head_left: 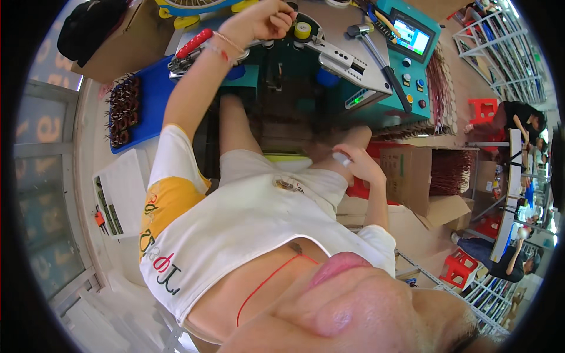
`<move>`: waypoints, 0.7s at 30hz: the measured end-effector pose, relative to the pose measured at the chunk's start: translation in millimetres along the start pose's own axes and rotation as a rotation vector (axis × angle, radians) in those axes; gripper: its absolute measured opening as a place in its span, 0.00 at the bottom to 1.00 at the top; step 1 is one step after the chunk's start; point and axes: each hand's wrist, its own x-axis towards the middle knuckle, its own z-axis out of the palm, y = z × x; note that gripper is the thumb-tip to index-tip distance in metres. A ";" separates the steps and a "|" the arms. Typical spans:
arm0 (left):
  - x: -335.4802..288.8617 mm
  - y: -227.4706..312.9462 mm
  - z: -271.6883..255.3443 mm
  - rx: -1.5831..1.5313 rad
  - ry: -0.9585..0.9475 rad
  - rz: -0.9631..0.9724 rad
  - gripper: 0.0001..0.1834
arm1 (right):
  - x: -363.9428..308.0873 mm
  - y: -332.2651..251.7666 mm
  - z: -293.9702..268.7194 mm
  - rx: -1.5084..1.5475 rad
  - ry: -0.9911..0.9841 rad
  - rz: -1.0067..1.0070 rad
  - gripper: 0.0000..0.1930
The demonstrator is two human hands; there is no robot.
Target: The person winds wire onto a toroidal core using a winding machine, wraps tape around the core by hand, and retrieves additional wire from a box to repeat the winding process.
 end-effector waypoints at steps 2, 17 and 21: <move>-8.6 5.2 -19.9 0.105 -0.164 0.025 0.15 | 17.2 -7.3 0.8 -0.058 0.066 -0.086 0.11; 12.8 -43.0 -55.5 1.509 0.606 1.035 0.27 | 242.0 -172.0 -74.5 -0.619 0.658 -0.684 0.14; 5.1 -51.0 -42.3 1.378 0.618 1.034 0.33 | 276.8 -179.6 -121.4 -0.259 0.333 -0.521 0.09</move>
